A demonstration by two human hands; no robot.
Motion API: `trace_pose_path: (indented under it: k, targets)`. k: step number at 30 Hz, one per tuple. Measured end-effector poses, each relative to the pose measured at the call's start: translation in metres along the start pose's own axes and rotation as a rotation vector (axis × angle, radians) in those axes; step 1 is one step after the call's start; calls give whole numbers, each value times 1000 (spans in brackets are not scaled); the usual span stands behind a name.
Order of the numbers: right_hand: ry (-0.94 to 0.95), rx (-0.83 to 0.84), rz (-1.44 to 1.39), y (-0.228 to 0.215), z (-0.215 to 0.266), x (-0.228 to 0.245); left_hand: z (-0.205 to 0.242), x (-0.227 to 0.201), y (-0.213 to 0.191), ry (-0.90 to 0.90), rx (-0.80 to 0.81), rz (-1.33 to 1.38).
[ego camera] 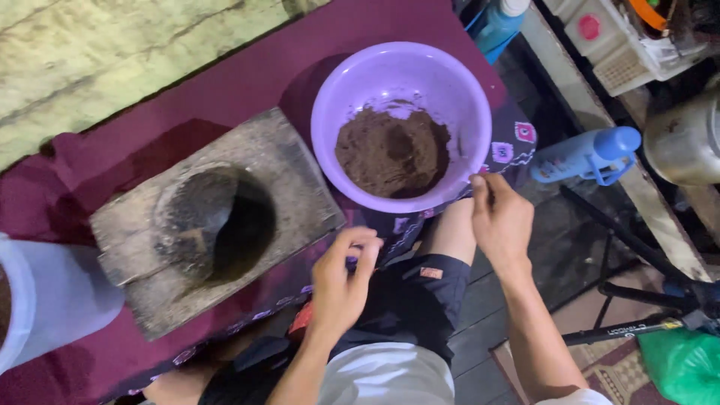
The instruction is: The person is preparing soil by transferring it between a bucket, a mortar, and a bowl, then mixing it thoroughly using a spoon and their hands.
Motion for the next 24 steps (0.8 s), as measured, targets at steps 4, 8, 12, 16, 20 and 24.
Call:
trace_pose_path:
  k: [4,8,12,16,20,24]
  targets:
    - [-163,-79,112,18,-39,-14,-34,57,67,-420,74,280]
    - [-295,96,336,40,-91,-8,-50,69,86,-672,37,550]
    - [-476,200,742,113,-162,-27,-61,98,100,-736,-35,693]
    - [-648,102,873,141,-164,-24,-67,98,89,-689,22,610]
    - [-671,354,719,129,-153,-14,-70,94,82,-587,100,378]
    - [-606,398,665,61,-131,38,-66,80,76,-635,102,139]
Point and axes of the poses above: each hand's wrist, its own z-axis away from the middle knuckle, its own y-axis out of the palm, x = y × z, the point moved 1 cm from there along -z, towards the middle knuckle, and after that the axes turned 3 degrees about -x, right-handed, at the moved point
